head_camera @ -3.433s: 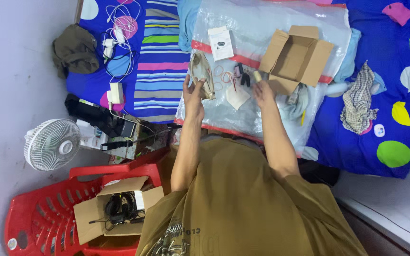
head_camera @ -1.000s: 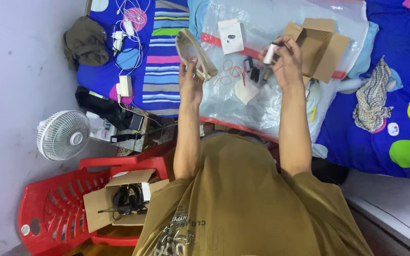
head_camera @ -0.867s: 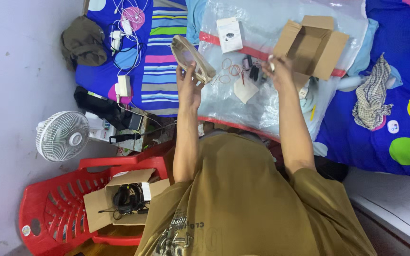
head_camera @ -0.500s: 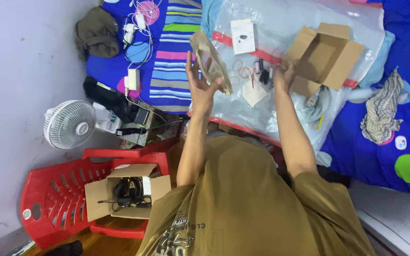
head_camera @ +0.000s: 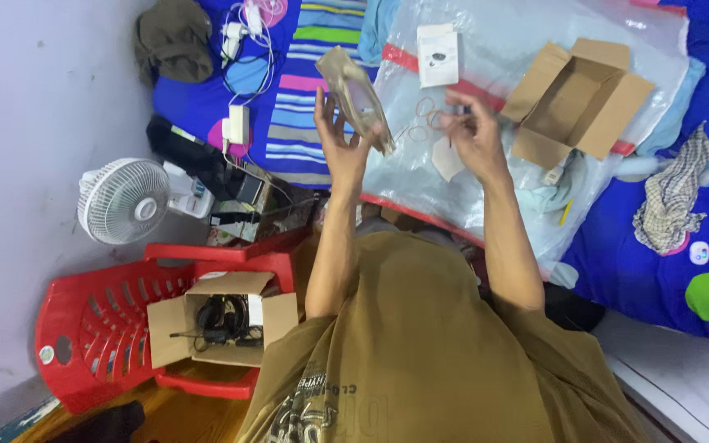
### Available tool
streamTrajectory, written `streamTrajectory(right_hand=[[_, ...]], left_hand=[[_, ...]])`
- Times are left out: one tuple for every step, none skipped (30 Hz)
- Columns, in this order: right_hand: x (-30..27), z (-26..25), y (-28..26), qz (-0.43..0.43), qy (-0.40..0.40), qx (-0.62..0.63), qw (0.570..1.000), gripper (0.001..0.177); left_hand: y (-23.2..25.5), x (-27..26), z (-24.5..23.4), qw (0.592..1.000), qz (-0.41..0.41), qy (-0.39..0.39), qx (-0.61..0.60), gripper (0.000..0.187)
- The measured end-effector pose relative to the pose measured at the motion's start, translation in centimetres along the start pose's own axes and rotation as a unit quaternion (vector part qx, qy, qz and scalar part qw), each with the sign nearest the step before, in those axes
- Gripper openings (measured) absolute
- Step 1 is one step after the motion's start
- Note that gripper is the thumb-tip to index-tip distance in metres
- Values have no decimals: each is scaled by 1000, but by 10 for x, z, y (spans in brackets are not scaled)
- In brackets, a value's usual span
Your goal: The person unpacks a small cardboard box containing sewing supplies on a bed. They remove a small fabric pouch, a white box, and several spools of thread, placing them on the bed. They then use yellow scissors to cut a red thread and handle a white string.
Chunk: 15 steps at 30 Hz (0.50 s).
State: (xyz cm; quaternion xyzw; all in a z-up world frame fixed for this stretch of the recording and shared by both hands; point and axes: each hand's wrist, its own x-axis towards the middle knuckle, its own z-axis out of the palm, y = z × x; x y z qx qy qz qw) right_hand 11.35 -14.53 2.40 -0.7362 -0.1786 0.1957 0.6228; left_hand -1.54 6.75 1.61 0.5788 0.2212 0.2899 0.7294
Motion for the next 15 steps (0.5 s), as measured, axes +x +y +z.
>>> streamTrajectory(right_hand=[[-8, 5, -10, -44, -38, -16, 998, 63], [-12, 11, -19, -90, -75, -33, 993, 83], [-13, 22, -26, -136, -112, -50, 983, 103], [-11, 35, -29, -163, -110, -124, 973, 103], [-8, 47, -29, -189, -107, -198, 956, 104], [-5, 57, -25, -213, -103, -270, 933, 104], [1, 67, -18, -191, -62, -283, 938, 93], [12, 79, -7, -170, -19, -296, 940, 82], [19, 89, 7, -148, 24, -308, 939, 71], [26, 93, 22, -152, 34, -285, 946, 69], [32, 94, 38, -156, 44, -261, 952, 67], [35, 95, 56, -157, 52, -237, 957, 64], [40, 94, 74, -131, 68, -213, 966, 64], [47, 90, 90, -104, 86, -187, 973, 64], [53, 87, 106, -78, 103, -162, 978, 63]], left_hand=[[-7, 1, -3, 997, -43, 14, 58, 119], [-18, 7, -1, 990, -83, 24, 114, 114], [-30, 14, 2, 977, -123, 34, 169, 110], [-45, 21, 8, 978, -145, 24, 148, 110], [-63, 28, 16, 978, -167, 14, 127, 110], [-80, 36, 21, 976, -189, 2, 107, 111], [-98, 43, 24, 983, -150, -21, 108, 109], [-115, 50, 25, 987, -109, -46, 110, 107], [-130, 55, 22, 989, -68, -71, 110, 105], [-143, 62, 17, 987, -77, -110, 88, 107], [-154, 69, 10, 983, -87, -148, 66, 108], [-164, 73, 0, 977, -99, -185, 44, 110], [-172, 77, -9, 975, -116, -187, 37, 110], [-179, 81, -18, 972, -133, -189, 31, 109], [-183, 85, -25, 970, -150, -191, 25, 109]])
